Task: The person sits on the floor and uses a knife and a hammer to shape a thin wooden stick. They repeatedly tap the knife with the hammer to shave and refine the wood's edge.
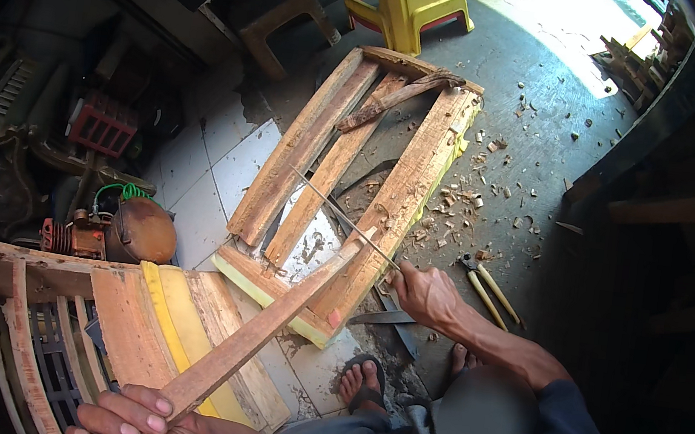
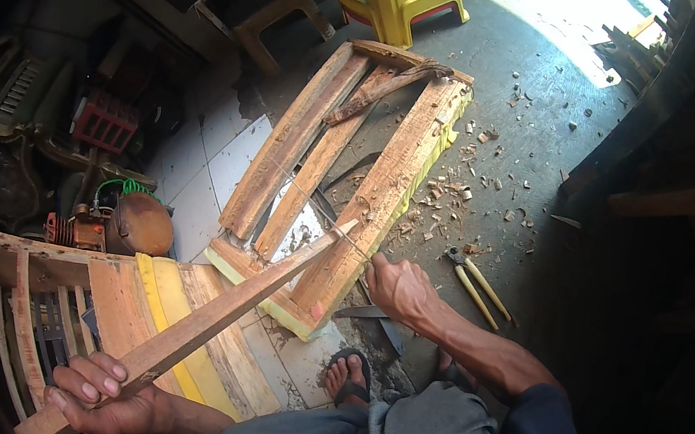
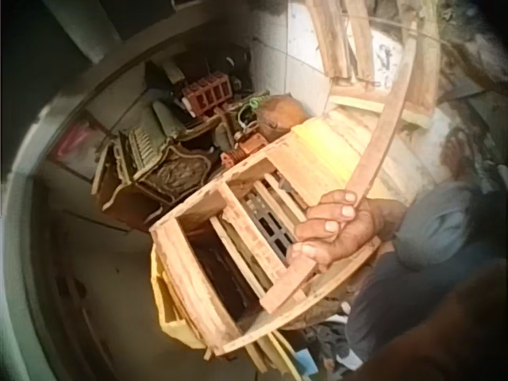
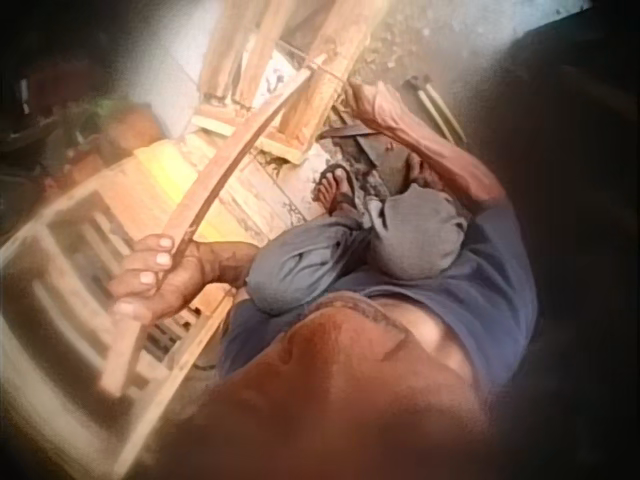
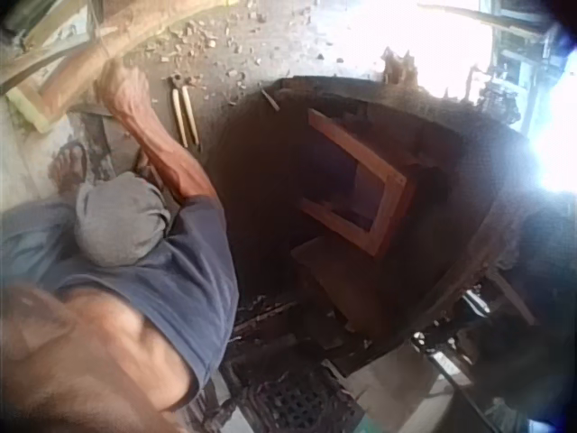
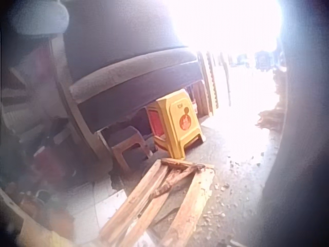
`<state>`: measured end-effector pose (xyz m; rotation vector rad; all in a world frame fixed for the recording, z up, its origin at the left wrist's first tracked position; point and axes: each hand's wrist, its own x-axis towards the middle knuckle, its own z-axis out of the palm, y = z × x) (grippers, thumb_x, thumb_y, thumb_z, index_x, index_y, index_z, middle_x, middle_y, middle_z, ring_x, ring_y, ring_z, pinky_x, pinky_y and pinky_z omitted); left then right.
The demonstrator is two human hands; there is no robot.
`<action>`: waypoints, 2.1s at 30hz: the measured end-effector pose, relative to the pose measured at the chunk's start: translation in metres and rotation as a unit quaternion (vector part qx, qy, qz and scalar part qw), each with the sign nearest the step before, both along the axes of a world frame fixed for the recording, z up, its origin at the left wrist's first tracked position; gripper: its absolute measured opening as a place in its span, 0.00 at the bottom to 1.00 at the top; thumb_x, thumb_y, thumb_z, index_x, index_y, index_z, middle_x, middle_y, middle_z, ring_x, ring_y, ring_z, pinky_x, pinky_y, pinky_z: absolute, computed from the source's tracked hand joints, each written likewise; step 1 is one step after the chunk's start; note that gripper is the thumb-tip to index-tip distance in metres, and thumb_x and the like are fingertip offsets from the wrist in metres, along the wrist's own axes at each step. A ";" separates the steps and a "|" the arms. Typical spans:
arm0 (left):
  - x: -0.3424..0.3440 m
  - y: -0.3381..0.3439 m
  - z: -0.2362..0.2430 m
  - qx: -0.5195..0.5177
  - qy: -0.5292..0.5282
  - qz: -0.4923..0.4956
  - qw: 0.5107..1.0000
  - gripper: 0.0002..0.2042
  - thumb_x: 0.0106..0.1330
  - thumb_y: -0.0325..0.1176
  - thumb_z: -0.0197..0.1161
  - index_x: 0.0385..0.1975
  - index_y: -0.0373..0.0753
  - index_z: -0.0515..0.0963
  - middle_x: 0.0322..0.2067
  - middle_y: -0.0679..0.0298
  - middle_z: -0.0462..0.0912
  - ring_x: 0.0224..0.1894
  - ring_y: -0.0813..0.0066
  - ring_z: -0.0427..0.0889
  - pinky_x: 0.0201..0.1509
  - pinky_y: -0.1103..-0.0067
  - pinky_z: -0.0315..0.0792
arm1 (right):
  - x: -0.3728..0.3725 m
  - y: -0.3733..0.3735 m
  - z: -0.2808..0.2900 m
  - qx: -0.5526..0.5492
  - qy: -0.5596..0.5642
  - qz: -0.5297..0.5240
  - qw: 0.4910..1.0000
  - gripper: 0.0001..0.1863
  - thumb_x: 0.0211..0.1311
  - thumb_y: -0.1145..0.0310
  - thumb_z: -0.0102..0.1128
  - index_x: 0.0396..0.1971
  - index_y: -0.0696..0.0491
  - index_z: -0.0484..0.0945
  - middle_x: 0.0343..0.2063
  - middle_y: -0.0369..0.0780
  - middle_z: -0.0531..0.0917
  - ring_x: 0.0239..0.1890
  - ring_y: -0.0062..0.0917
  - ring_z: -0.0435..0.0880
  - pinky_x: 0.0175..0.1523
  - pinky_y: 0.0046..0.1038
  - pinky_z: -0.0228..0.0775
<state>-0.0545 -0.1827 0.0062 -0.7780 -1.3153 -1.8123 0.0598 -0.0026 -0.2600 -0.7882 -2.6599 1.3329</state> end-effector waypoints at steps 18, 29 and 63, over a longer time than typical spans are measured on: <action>-0.001 -0.018 -0.010 -0.033 -0.042 0.039 0.998 0.20 0.82 0.41 0.45 0.21 0.46 0.61 0.18 0.71 0.60 0.15 0.84 0.62 0.22 0.85 0.68 | 0.027 -0.003 0.040 -0.768 0.130 -0.043 0.626 0.27 0.81 0.50 0.39 0.57 0.59 0.74 0.17 0.34 0.71 0.08 0.18 0.68 0.10 0.24 0.66; 0.011 -0.016 -0.011 -0.049 -0.015 -0.012 0.999 0.20 0.82 0.41 0.44 0.23 0.45 0.61 0.18 0.71 0.60 0.14 0.85 0.62 0.21 0.85 0.68 | 0.031 -0.004 0.025 -0.817 0.155 -0.033 0.554 0.27 0.81 0.49 0.38 0.58 0.58 0.73 0.17 0.34 0.70 0.08 0.17 0.67 0.10 0.23 0.67; 0.011 -0.009 -0.009 0.001 0.015 -0.062 0.998 0.19 0.82 0.44 0.44 0.26 0.42 0.64 0.17 0.69 0.64 0.09 0.79 0.66 0.08 0.78 0.72 | 0.031 -0.009 0.021 -0.807 0.128 -0.027 0.576 0.27 0.80 0.48 0.39 0.58 0.56 0.73 0.17 0.34 0.70 0.09 0.17 0.68 0.11 0.24 0.66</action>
